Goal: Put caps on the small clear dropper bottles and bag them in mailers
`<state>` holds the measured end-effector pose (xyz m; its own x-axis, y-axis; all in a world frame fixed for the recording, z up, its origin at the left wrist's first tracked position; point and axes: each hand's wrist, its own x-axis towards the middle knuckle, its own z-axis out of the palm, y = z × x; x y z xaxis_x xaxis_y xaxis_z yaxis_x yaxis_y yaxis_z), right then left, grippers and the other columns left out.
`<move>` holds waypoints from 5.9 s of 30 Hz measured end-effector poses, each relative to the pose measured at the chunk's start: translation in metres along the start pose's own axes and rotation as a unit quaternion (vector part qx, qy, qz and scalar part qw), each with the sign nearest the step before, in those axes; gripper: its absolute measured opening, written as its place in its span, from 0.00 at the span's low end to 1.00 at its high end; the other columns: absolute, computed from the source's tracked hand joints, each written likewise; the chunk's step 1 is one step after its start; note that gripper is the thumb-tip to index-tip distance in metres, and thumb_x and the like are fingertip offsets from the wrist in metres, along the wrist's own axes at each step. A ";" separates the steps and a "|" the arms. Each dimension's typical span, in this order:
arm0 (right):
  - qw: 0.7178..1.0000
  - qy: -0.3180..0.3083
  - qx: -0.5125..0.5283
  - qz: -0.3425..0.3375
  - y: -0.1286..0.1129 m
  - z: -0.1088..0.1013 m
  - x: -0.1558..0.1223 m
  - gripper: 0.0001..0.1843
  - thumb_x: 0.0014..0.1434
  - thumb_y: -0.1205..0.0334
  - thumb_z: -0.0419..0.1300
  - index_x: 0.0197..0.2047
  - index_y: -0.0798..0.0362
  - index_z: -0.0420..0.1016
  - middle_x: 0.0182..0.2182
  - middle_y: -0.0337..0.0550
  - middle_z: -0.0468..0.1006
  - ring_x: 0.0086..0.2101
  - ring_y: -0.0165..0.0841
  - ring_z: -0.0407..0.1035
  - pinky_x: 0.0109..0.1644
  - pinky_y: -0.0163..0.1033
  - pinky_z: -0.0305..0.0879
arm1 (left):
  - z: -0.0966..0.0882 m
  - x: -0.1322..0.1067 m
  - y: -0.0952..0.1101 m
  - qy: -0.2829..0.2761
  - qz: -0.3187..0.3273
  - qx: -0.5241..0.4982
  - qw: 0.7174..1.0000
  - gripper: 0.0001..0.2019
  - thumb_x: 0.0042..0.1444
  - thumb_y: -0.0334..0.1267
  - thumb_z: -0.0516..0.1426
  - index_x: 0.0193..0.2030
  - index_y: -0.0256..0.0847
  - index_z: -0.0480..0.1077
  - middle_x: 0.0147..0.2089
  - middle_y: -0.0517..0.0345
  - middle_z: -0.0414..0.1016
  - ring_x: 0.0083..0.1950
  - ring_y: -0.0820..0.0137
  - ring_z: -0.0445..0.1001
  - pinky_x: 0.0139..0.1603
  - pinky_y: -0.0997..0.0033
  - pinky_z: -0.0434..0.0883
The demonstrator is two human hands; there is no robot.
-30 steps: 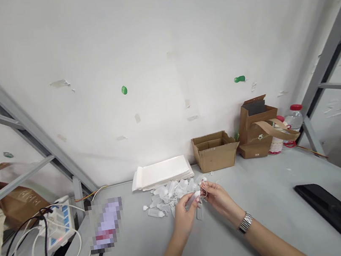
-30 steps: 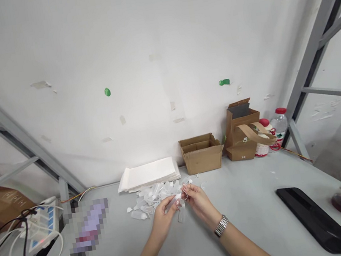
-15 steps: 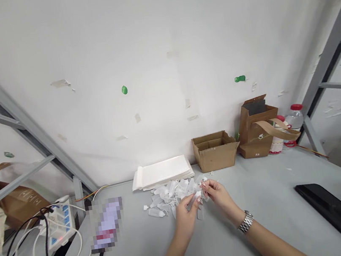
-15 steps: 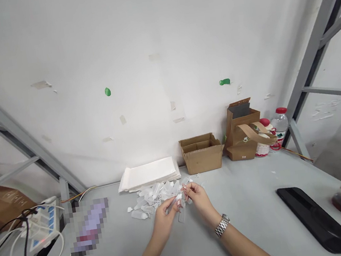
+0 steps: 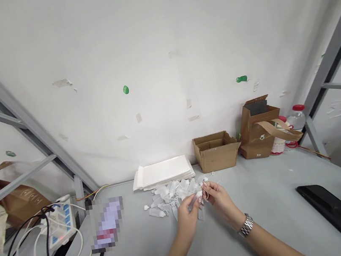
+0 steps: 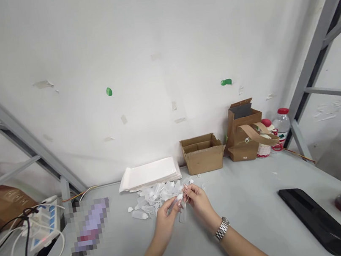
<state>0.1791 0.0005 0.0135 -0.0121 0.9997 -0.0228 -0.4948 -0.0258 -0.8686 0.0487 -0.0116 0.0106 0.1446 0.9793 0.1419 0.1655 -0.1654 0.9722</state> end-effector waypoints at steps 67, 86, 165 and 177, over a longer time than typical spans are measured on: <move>0.997 -0.022 -0.071 -0.027 -0.014 -0.002 0.000 0.18 0.48 0.44 0.61 0.27 0.52 0.75 0.19 0.36 0.68 0.24 0.30 0.61 0.30 0.36 0.58 | 0.000 0.000 0.001 -0.030 -0.002 -0.012 0.999 0.19 0.54 0.51 0.50 0.37 0.37 0.74 0.29 0.56 0.74 0.32 0.69 0.69 0.36 0.71 0.67; 0.815 0.204 -0.511 -0.183 -0.056 -0.113 0.017 0.23 0.51 0.40 0.51 0.30 0.51 0.75 0.33 0.50 0.75 0.35 0.41 0.67 0.39 0.44 0.62 | -0.002 -0.004 0.002 0.030 0.041 -0.053 0.997 0.22 0.53 0.45 0.54 0.55 0.47 0.64 0.62 0.50 0.57 0.56 0.63 0.66 0.51 0.65 0.67; 0.990 0.074 0.014 0.116 -0.009 -0.014 -0.002 0.13 0.54 0.54 0.56 0.38 0.53 0.67 0.25 0.39 0.73 0.18 0.27 0.68 0.13 0.26 0.52 | -0.043 0.040 -0.012 -0.009 0.089 0.423 0.902 0.06 0.49 0.30 0.55 0.35 0.42 0.67 0.35 0.56 0.67 0.41 0.64 0.65 0.43 0.66 0.63; 0.994 0.045 0.005 0.104 -0.012 -0.009 -0.007 0.15 0.51 0.51 0.59 0.38 0.52 0.67 0.29 0.44 0.78 0.23 0.32 0.72 0.14 0.29 0.57 | -0.058 0.038 -0.015 0.150 0.059 0.063 0.985 0.08 0.47 0.42 0.58 0.30 0.44 0.77 0.38 0.54 0.77 0.44 0.64 0.71 0.47 0.63 0.66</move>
<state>0.1929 -0.0059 0.0197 -0.0384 0.9684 -0.2464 -0.4974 -0.2324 -0.8358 -0.0046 0.0352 0.0122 -0.1210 0.9400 0.3189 0.2864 -0.2745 0.9179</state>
